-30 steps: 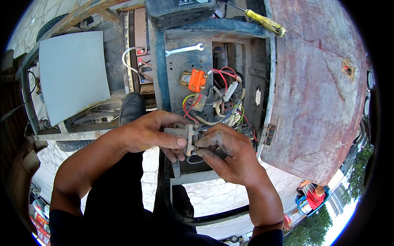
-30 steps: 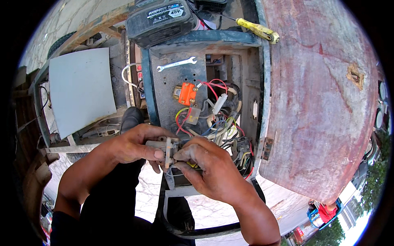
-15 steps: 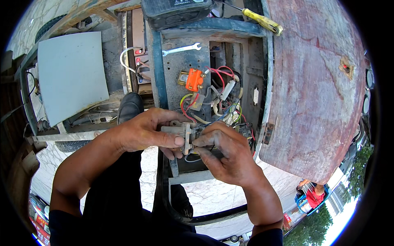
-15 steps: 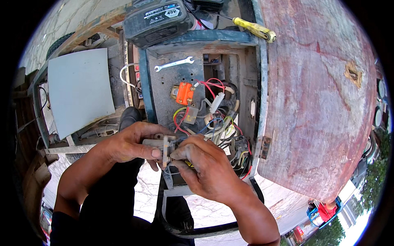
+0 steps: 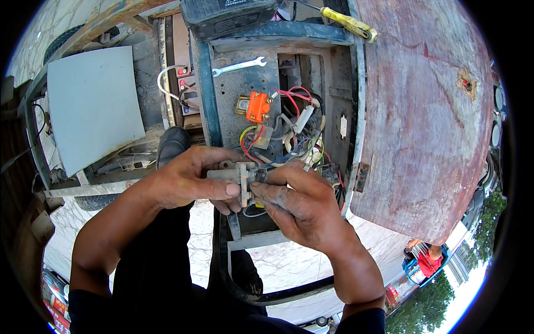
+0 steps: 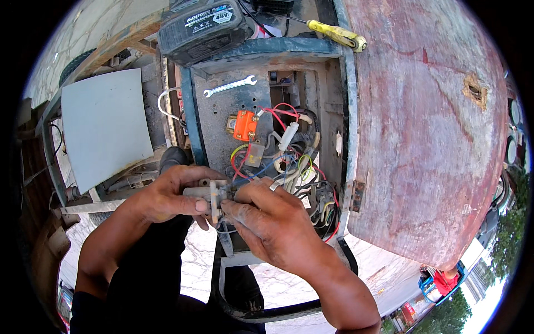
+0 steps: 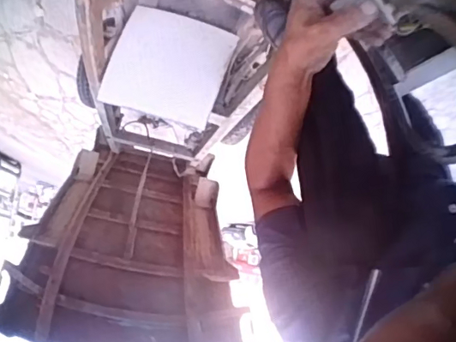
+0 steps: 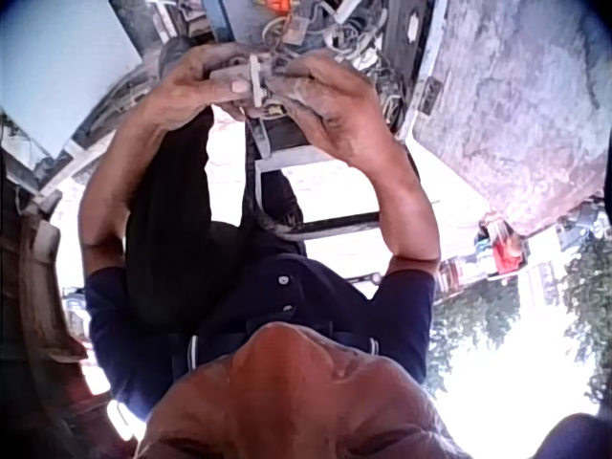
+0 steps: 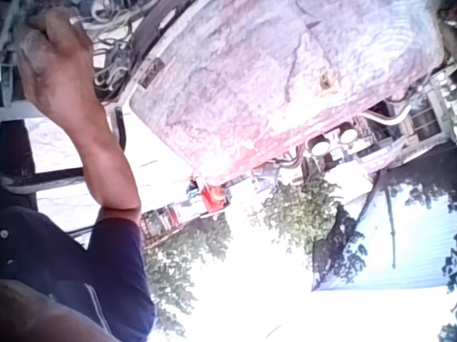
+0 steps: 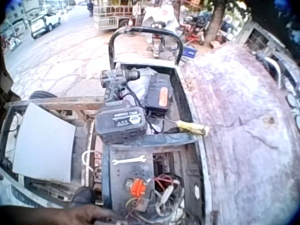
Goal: The person manipulates a small cylindrical electrical component and connects wires to a red-orange terminal block using pliers. The person repeatedly adjusts and secures wire connections within a cluttered electrical compartment.
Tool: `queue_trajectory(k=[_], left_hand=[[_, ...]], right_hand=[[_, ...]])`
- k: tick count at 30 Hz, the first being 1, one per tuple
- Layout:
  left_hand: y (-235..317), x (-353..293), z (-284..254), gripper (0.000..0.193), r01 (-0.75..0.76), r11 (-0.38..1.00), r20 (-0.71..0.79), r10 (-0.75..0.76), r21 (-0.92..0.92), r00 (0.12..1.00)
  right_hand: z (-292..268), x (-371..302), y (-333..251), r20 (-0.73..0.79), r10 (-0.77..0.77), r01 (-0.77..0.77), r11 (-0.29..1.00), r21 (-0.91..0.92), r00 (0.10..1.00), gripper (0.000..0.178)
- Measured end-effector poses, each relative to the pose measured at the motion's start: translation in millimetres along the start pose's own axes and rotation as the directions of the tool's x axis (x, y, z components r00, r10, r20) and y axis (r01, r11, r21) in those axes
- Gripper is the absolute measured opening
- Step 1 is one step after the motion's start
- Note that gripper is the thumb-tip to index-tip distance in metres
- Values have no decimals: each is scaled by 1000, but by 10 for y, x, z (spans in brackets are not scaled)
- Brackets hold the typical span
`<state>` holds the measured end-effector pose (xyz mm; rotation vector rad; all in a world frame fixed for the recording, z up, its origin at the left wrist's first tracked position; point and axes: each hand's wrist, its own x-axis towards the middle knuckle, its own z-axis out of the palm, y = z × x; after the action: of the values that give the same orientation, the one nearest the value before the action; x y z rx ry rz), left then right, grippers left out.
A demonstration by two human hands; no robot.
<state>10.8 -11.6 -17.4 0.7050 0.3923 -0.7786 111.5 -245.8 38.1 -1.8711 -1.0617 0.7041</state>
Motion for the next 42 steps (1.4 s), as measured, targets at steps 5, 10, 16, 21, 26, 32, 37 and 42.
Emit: queue_trajectory(k=[5,10,16,21,26,32,37,42], left_hand=[[5,17,11,69,7,999,19,-8,38,1000],[-20,40,-5,69,22,999,28,-24,49,999],[7,24,22,69,11,1000,13,-11,24,1000],[-16,18,51,70,2,1000,16,-2,12,1000],[-45,31,43,72,1,1000,23,-1,18,1000],[-58,9,47,75,-16,1000,11,16,-20,1000],[-59,5,51,75,-23,999,20,23,-28,1000],[-83,33,41,76,-25,999,25,25,-23,999]], right_hand=[[5,12,-41,32,95,-97,992,78,995,29],[6,-16,-32,91,237,-252,940,232,967,27],[-40,27,-24,20,96,-97,986,132,995,27],[-49,21,-61,54,123,-129,980,148,991,28],[-28,-9,-36,83,198,-212,951,225,977,29],[-68,19,-45,45,110,-116,981,157,993,31],[-68,15,-46,66,106,-115,980,162,992,30],[-52,-2,-50,75,188,-201,948,245,979,31]])
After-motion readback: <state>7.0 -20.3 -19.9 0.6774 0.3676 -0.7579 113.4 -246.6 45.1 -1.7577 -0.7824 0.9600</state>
